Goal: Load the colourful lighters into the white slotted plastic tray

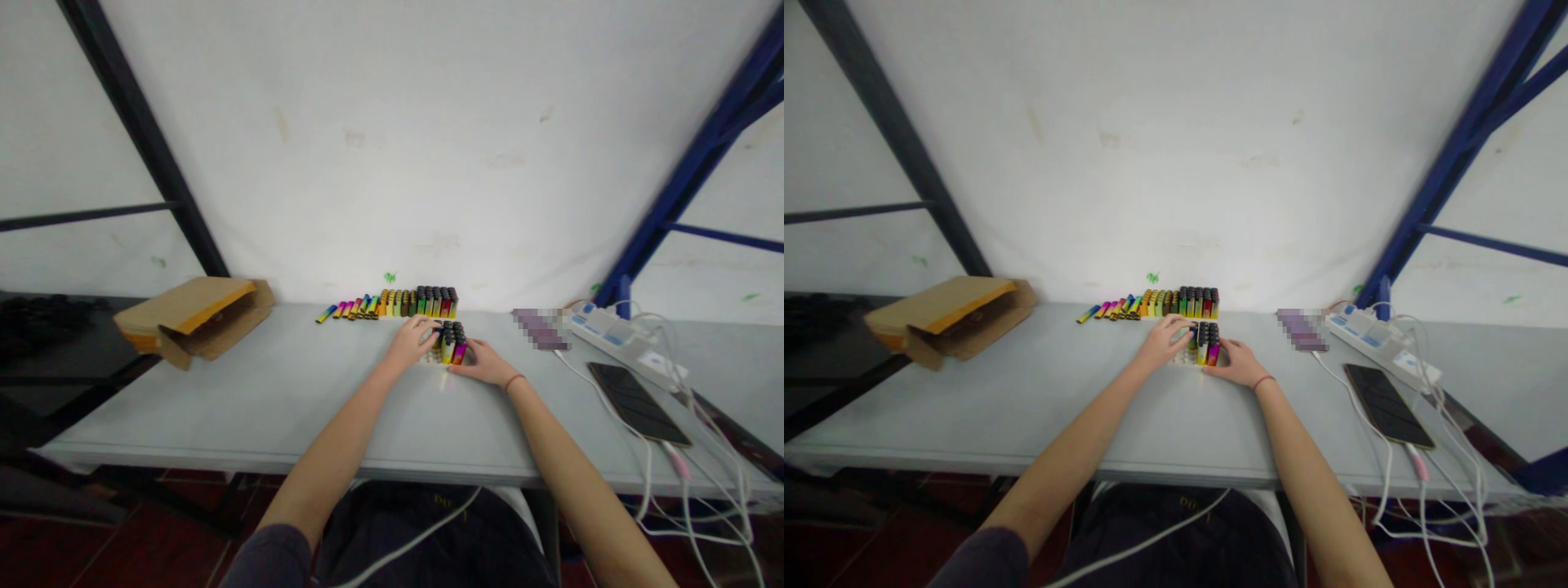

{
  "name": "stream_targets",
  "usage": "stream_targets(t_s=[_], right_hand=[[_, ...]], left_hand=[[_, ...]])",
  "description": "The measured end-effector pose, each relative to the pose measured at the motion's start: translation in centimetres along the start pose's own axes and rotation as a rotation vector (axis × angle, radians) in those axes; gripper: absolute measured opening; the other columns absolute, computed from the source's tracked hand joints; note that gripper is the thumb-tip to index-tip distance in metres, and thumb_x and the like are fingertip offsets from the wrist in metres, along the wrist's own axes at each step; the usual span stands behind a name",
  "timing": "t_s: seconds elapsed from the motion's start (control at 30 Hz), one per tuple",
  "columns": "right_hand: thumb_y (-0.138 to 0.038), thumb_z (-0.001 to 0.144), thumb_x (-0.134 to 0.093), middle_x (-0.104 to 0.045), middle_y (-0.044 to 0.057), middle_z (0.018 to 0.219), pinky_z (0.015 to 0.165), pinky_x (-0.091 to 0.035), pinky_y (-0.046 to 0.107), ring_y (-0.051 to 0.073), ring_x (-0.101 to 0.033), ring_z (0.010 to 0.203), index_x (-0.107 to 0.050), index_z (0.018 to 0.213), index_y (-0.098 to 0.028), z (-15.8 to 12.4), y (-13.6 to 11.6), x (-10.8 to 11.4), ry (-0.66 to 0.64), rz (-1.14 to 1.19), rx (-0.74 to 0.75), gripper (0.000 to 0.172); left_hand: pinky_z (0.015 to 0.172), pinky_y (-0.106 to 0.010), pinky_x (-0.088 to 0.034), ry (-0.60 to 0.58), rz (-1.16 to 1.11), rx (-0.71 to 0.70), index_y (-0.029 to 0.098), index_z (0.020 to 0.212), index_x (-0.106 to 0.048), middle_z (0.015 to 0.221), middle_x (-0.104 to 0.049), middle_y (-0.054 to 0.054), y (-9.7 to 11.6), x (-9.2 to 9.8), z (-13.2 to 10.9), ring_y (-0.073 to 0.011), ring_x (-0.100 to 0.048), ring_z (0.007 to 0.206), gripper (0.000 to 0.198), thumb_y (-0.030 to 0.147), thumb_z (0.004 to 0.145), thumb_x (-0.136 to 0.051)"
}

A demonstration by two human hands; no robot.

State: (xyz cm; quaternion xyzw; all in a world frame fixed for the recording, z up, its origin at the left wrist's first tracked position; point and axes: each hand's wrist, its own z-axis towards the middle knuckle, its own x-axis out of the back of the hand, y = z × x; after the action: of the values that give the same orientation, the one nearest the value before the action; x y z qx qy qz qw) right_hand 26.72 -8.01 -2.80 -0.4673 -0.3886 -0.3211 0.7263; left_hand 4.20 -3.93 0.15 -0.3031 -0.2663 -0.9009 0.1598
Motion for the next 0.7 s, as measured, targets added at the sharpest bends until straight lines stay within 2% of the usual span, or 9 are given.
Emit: stream_targets(t_s=[0.1, 0.17, 0.23, 0.27, 0.33, 0.4, 0.43, 0.6, 0.7], right_hand=[[-0.061, 0.069, -0.070, -0.062, 0.018, 0.127, 0.102, -0.043, 0.050, 0.035, -0.055, 0.118, -0.057, 0.126, -0.014, -0.1, -0.1, 0.1, 0.001, 0.010, -0.006, 0.076], [-0.062, 0.068, -0.070, -0.060, 0.019, 0.129, 0.102, -0.043, 0.050, 0.035, -0.054, 0.119, -0.056, 0.127, -0.013, -0.1, -0.1, 0.0, -0.002, 0.019, -0.018, 0.078], [-0.063, 0.068, -0.070, -0.060, 0.019, 0.130, 0.103, -0.043, 0.050, 0.035, -0.054, 0.120, -0.056, 0.128, -0.013, -0.1, 0.0, -0.1, 0.004, 0.031, -0.023, 0.079], [-0.063, 0.067, -0.070, -0.060, 0.018, 0.130, 0.103, -0.042, 0.051, 0.035, -0.054, 0.120, -0.056, 0.128, -0.014, -0.2, 0.0, -0.2, 0.011, 0.037, -0.023, 0.079], [-0.063, 0.067, -0.071, -0.060, 0.017, 0.130, 0.104, -0.042, 0.051, 0.034, -0.054, 0.120, -0.056, 0.127, -0.016, -0.2, 0.0, -0.3, 0.024, 0.047, -0.021, 0.078], [-0.063, 0.067, -0.071, -0.060, 0.016, 0.130, 0.104, -0.042, 0.050, 0.034, -0.054, 0.120, -0.056, 0.127, -0.016, -0.2, -0.1, -0.2, 0.023, 0.046, -0.024, 0.077], [-0.063, 0.068, -0.070, -0.060, 0.017, 0.130, 0.105, -0.041, 0.049, 0.034, -0.053, 0.121, -0.056, 0.128, -0.015, -0.2, -0.2, -0.1, 0.017, 0.042, -0.027, 0.078], [-0.063, 0.068, -0.070, -0.060, 0.018, 0.130, 0.105, -0.041, 0.049, 0.035, -0.053, 0.122, -0.056, 0.128, -0.014, -0.4, -0.4, 0.2, -0.012, 0.035, -0.047, 0.079], [-0.063, 0.068, -0.070, -0.059, 0.018, 0.130, 0.105, -0.041, 0.049, 0.034, -0.053, 0.122, -0.056, 0.128, -0.014, -0.4, -0.4, 0.2, -0.013, 0.045, -0.043, 0.079]], left_hand=[[0.102, -0.038, -0.043, 0.089, 0.169, 0.092, 0.020, 0.117, -0.064, 0.112, -0.064, -0.009, -1.6, 1.7, 1.0, -0.0212, -0.057, 0.109, 0.032, 0.033, 0.094, -0.046], [0.104, -0.041, -0.040, 0.211, 0.300, 0.319, 0.018, 0.119, -0.064, 0.116, -0.064, -0.011, -4.0, 3.6, 1.6, -0.0229, -0.055, 0.113, 0.038, 0.027, 0.096, -0.036], [0.105, -0.047, -0.037, 0.247, 0.435, 0.587, 0.018, 0.124, -0.062, 0.125, -0.061, -0.014, -7.2, 5.6, 1.7, -0.0270, -0.050, 0.121, 0.043, 0.029, 0.096, -0.031], [0.106, -0.053, -0.035, 0.225, 0.494, 0.680, 0.022, 0.128, -0.060, 0.136, -0.054, -0.013, -8.9, 6.6, 1.5, -0.0302, -0.042, 0.130, 0.045, 0.033, 0.096, -0.030], [0.106, -0.064, -0.029, 0.000, 0.531, 0.773, 0.032, 0.138, -0.050, 0.151, -0.040, -0.006, -12.0, 8.3, 0.7, -0.0336, -0.028, 0.140, 0.049, 0.041, 0.097, -0.025], [0.105, -0.070, -0.023, -0.268, 0.530, 0.781, 0.036, 0.143, -0.043, 0.153, -0.038, -0.004, -14.3, 9.5, -0.4, -0.0331, -0.029, 0.141, 0.051, 0.041, 0.096, -0.021], [0.105, -0.072, -0.022, -0.336, 0.548, 0.772, 0.038, 0.144, -0.040, 0.154, -0.037, -0.003, -15.2, 9.9, -0.9, -0.0327, -0.030, 0.141, 0.052, 0.042, 0.096, -0.020], [0.102, -0.070, -0.030, -0.366, 0.602, 0.743, 0.034, 0.143, -0.042, 0.152, -0.039, -0.007, -16.7, 10.7, -2.1, -0.0327, -0.034, 0.137, 0.056, 0.047, 0.096, -0.016], [0.104, -0.069, -0.026, -0.391, 0.589, 0.716, 0.034, 0.144, -0.040, 0.155, -0.035, -0.006, -16.8, 10.4, -2.0, -0.0319, -0.029, 0.140, 0.055, 0.048, 0.096, -0.017]])
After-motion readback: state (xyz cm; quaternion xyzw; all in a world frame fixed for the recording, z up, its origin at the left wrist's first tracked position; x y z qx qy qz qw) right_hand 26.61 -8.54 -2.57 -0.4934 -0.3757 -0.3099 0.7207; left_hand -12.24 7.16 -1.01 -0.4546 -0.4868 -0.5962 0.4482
